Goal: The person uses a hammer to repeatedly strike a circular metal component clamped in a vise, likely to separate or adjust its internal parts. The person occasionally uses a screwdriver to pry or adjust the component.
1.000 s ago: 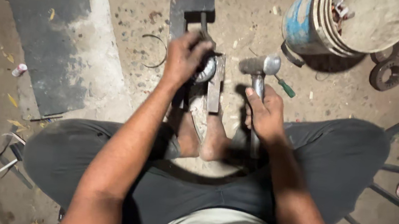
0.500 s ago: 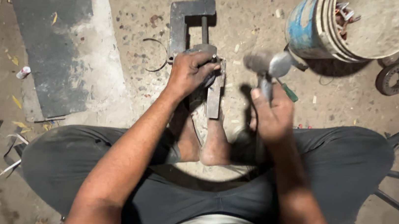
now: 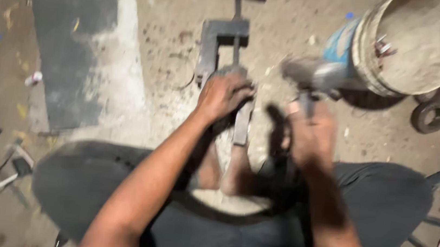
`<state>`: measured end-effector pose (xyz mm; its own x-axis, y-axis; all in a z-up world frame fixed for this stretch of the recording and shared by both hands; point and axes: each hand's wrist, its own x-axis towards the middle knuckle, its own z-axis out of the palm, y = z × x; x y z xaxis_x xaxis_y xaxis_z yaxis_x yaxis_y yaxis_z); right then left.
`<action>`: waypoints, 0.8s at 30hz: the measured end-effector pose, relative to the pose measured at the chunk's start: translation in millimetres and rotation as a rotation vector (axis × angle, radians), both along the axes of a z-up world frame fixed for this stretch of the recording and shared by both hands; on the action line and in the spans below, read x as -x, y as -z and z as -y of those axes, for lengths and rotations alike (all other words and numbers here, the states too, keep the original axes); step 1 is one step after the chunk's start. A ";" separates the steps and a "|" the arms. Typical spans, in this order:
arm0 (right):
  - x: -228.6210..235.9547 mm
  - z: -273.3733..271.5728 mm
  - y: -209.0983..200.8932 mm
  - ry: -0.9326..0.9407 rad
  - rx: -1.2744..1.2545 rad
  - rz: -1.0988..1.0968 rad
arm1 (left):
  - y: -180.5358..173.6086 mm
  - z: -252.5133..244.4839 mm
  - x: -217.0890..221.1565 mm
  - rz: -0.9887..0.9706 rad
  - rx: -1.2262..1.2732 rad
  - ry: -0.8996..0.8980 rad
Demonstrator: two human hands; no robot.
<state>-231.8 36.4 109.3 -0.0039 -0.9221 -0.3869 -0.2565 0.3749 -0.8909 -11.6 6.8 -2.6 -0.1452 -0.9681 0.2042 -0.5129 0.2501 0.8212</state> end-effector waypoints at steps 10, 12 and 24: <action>-12.1 21.8 -3.7 -0.198 0.079 -0.131 | -8.3 13.5 1.8 0.025 0.004 0.032; -12.1 11.3 -9.8 -0.069 0.008 -0.066 | -2.0 9.4 -0.2 0.024 0.026 0.011; -11.1 6.1 4.5 -0.338 0.348 -0.308 | -0.1 9.0 3.2 0.018 0.001 0.000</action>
<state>-220.7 30.3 104.8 0.2484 -0.9646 -0.0882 -0.5783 -0.0746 -0.8124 -14.8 -2.2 -2.5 -0.1491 -0.9679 0.2025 -0.5280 0.2511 0.8113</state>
